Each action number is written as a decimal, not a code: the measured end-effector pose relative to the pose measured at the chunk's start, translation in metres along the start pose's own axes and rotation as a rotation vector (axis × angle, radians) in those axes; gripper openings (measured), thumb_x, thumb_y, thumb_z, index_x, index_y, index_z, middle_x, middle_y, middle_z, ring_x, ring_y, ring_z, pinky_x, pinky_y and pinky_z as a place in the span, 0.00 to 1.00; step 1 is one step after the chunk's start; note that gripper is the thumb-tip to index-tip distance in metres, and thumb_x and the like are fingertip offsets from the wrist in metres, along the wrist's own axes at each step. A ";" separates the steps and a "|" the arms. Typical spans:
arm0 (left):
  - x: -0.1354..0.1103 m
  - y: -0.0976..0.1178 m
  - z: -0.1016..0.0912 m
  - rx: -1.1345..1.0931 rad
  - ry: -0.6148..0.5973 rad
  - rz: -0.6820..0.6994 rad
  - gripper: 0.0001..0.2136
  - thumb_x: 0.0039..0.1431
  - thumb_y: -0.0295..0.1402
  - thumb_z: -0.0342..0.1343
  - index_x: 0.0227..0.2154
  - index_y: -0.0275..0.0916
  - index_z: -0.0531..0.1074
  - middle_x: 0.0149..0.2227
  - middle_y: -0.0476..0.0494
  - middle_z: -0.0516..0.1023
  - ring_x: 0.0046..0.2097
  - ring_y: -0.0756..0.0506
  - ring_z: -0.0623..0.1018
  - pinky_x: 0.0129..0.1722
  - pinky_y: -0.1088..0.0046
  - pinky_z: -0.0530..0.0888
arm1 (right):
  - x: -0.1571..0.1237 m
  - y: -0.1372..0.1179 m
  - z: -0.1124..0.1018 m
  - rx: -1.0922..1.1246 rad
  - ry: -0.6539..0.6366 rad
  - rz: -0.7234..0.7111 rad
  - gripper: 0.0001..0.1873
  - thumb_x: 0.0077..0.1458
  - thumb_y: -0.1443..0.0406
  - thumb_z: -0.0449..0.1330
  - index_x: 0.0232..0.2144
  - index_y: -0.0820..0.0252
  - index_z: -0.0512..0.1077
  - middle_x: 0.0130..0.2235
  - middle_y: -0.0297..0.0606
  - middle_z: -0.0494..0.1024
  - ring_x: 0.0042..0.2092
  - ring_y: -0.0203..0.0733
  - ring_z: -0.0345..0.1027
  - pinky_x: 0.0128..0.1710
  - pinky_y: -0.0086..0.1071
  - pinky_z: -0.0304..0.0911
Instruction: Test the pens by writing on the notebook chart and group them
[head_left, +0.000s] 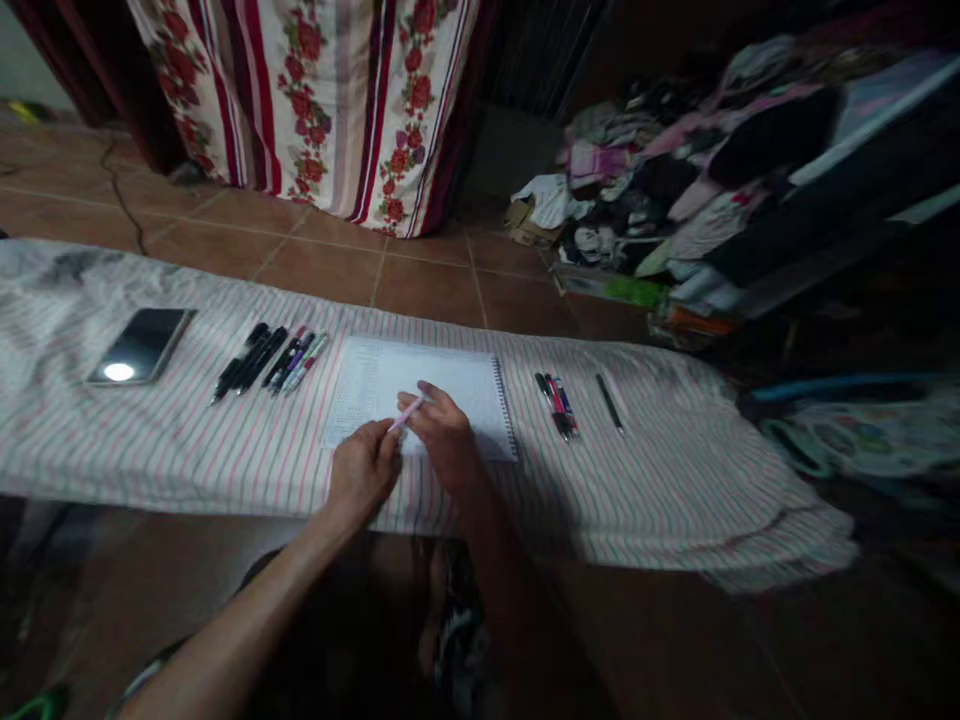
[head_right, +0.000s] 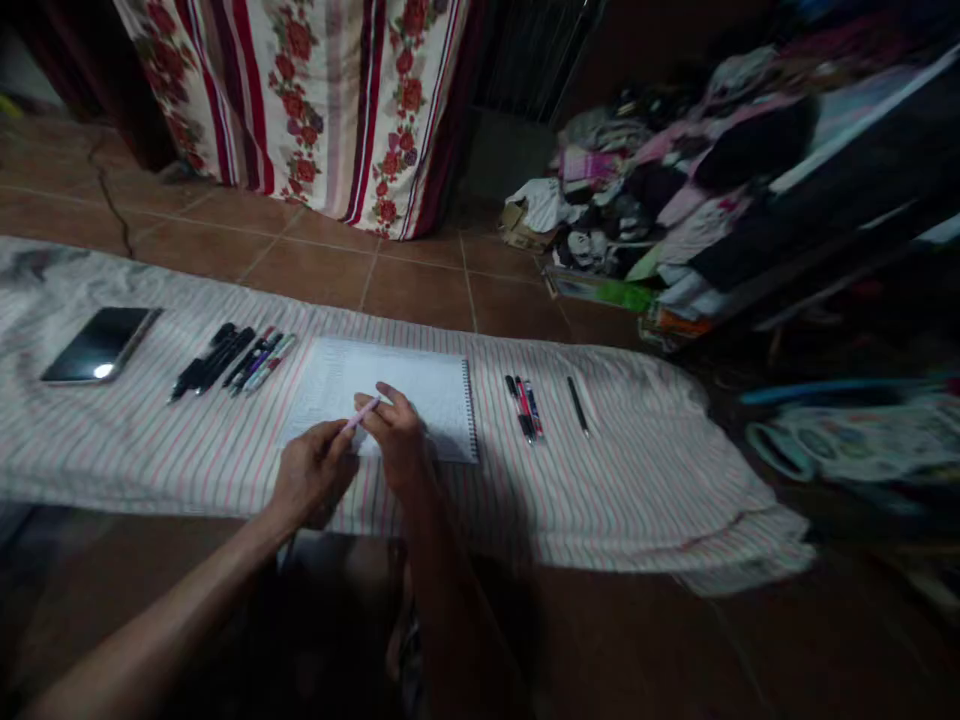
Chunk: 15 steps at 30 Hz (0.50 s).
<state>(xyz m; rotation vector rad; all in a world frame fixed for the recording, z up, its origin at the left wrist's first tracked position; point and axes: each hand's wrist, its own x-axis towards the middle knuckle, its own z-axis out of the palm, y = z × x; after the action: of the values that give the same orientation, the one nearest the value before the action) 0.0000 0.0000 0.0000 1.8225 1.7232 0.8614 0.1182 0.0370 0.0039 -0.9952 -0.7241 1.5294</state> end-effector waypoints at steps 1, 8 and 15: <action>0.000 -0.001 0.001 0.006 0.012 0.007 0.18 0.62 0.37 0.42 0.41 0.34 0.74 0.37 0.40 0.79 0.38 0.42 0.78 0.38 0.69 0.70 | 0.001 0.002 0.001 -0.055 0.051 -0.001 0.30 0.35 0.63 0.66 0.43 0.58 0.63 0.35 0.35 0.76 0.37 0.37 0.71 0.38 0.31 0.66; 0.001 -0.003 0.003 0.030 0.025 0.060 0.17 0.61 0.38 0.42 0.40 0.35 0.74 0.35 0.41 0.79 0.37 0.43 0.77 0.37 0.70 0.70 | 0.004 0.006 -0.003 -0.235 0.136 -0.133 0.20 0.35 0.62 0.66 0.34 0.61 0.68 0.25 0.30 0.74 0.28 0.35 0.69 0.32 0.30 0.64; 0.001 -0.002 0.001 0.012 0.024 0.023 0.17 0.62 0.38 0.42 0.40 0.36 0.74 0.35 0.42 0.79 0.37 0.44 0.77 0.36 0.71 0.70 | 0.002 0.004 -0.002 -0.117 0.085 -0.050 0.31 0.38 0.62 0.65 0.47 0.58 0.62 0.35 0.35 0.77 0.37 0.39 0.72 0.36 0.32 0.66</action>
<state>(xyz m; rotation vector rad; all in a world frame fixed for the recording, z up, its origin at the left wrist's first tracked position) -0.0011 0.0016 -0.0022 1.8504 1.7286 0.8868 0.1177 0.0383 -0.0011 -1.1147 -0.7796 1.4062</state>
